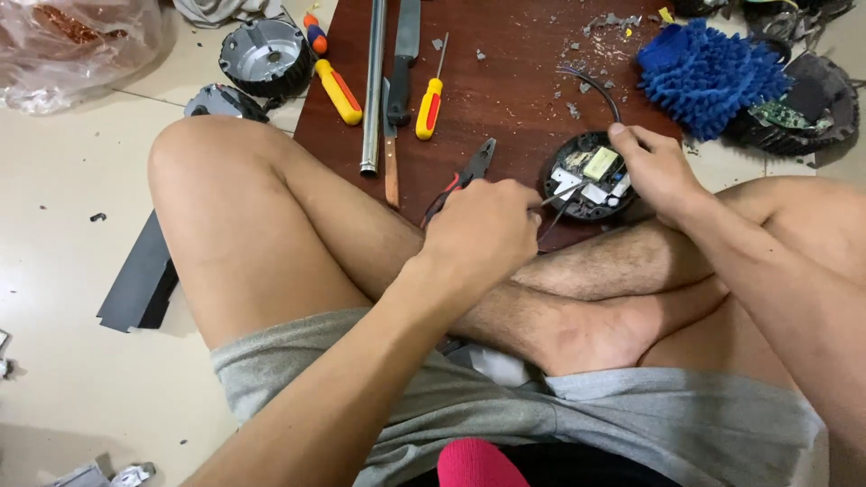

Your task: The person sits on the floor and uses a screwdriver and pliers to disassemble a small black circular electronic device. They remove screws, pry open the casing, and extract internal components, including wires and a circuit board.

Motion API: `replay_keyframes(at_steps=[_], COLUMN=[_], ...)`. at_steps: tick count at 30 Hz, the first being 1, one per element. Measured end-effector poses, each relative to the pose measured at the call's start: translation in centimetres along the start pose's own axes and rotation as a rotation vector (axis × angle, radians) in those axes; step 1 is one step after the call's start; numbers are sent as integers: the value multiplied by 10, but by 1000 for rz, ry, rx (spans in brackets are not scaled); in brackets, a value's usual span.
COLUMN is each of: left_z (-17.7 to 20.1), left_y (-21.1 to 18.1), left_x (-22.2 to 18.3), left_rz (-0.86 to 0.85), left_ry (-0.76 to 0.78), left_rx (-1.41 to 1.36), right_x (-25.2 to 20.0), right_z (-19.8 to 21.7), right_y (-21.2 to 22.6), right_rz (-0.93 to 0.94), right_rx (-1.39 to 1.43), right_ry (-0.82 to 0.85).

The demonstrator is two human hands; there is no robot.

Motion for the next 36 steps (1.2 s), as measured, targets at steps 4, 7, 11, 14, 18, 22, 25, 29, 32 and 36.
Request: replay_keyframes(at_steps=[4,7,11,14,18,22,25,29,32,36], left_z=[-4,11,20,25,28,24,17,-7,-10,-3], left_y=[-8,-25,-26,-29,-40,-59,-72,-80,-88,-96], left_x=[17,19,27,30,23,35,37,42,45,51], left_rz=[6,-18,7,-6,22,23,8,-127,-136,26], left_ry=[8,69,66,81,101,79,126,-66,-69,166], left_rx=[137,243,217,208,236,268,269,270,308,242], right_x=[-17,-28,-25,-20,-25,-5,31,35,49,50], right_z=[14,15,10,11,9,-6,-25,-17,-21,-23], right_y=[14,27,27,23,33,25,1,-4,-11,-13], right_rz=[5,11,6,-6,14,-66,-62,-106,-96,-142], right_rx=[-4,-19,-96,-103,2,107,177,303,266,235], right_ry=[73,125,117,126,142,175,44,103,167,147])
Point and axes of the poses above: each hand's wrist, its own x-axis towards the middle knuckle, its own z-axis out of the back of the hand, y = z × x, the point moved 2 cm from there along x, towards the middle knuckle, and after that the axes turned 4 degrees about -z, right-handed, at the moved point
